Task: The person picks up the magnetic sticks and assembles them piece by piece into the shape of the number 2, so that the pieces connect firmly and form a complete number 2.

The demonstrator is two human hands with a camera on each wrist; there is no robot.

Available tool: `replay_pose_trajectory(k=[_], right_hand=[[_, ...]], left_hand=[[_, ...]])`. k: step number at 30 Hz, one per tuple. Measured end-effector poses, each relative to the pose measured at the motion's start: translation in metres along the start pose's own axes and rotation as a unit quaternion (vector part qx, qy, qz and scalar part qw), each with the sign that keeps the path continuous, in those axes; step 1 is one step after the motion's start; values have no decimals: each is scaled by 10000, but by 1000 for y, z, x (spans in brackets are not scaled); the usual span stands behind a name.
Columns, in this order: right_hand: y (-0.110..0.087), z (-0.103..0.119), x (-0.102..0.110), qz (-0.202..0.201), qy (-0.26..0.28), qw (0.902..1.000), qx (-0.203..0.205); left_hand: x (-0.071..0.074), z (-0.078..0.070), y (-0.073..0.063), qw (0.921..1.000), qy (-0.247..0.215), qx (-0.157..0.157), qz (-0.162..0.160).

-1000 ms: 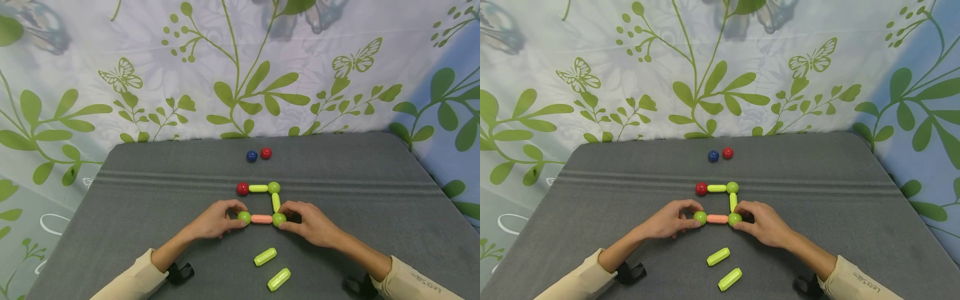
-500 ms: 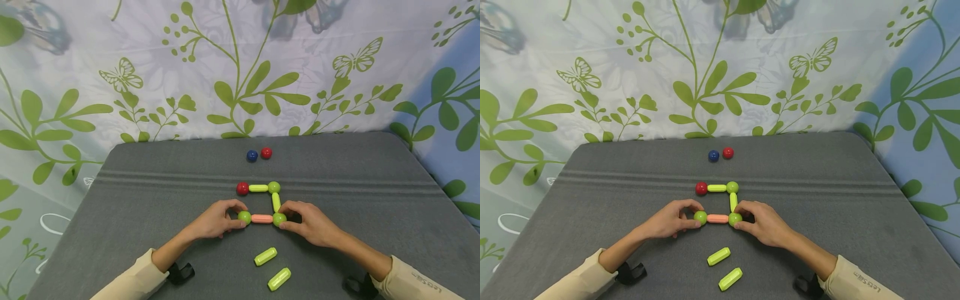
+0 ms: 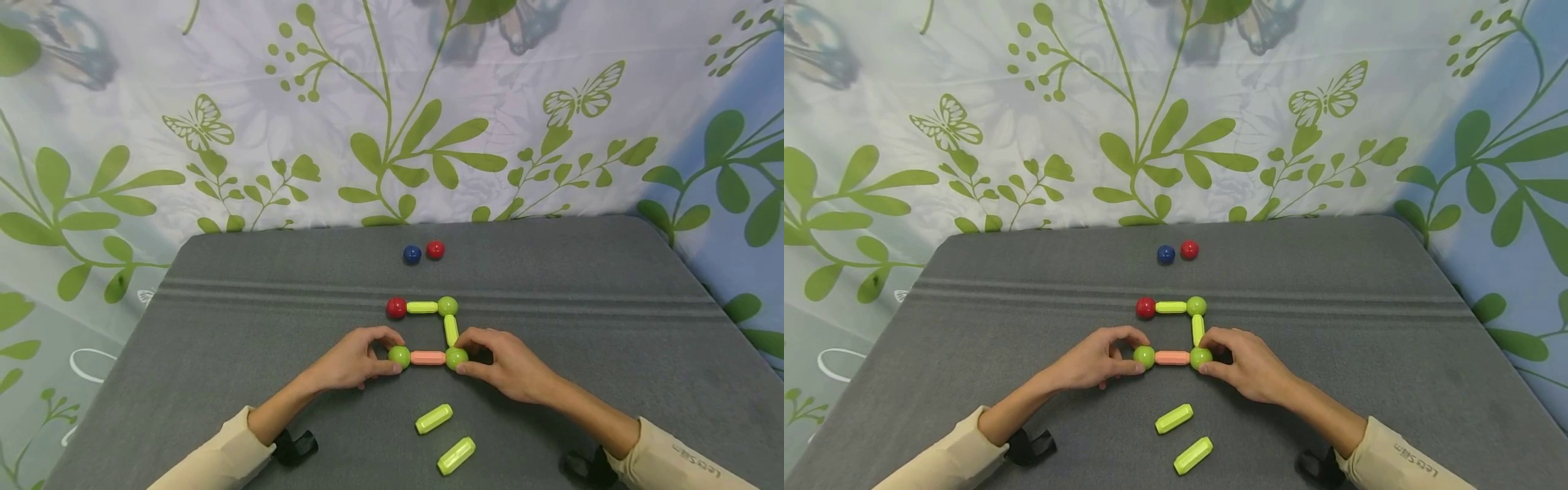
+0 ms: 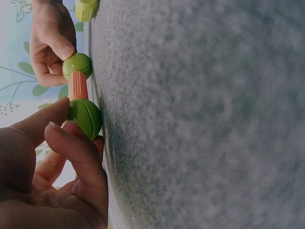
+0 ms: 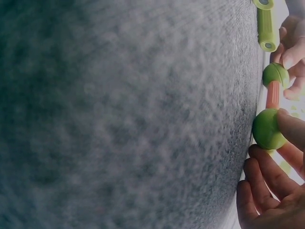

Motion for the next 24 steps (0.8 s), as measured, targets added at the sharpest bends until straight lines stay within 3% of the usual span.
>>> replay_pose_trajectory(k=[4, 9, 11, 19, 24], right_hand=[[0, -1, 0, 16, 13, 10000, -44], [0, -1, 0, 10, -6, 10000, -59], [0, -1, 0, 1, -21, 10000, -56], [0, 1, 0, -14, -29, 10000, -34], [0, 2, 0, -26, -66, 10000, -39]], left_hand=[[1, -3, -3, 9998, 85, -43, -195], [0, -14, -9, 9966, 290, -191, -743], [-4, -20, -11, 9963, 213, -292, -778], [-41, -36, -17, 9970, -446, -595, 192], [-55, -37, -17, 9964, -458, -468, 538]])
Point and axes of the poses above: each hand's wrist, its own y-axis towards the middle knuckle, its own x-axis out of the back of the hand, z = x × y, the point moved 6 cm from there along y, towards the middle knuckle, and after that the axes turned 4 degrees about y, right-handed, at the moved point
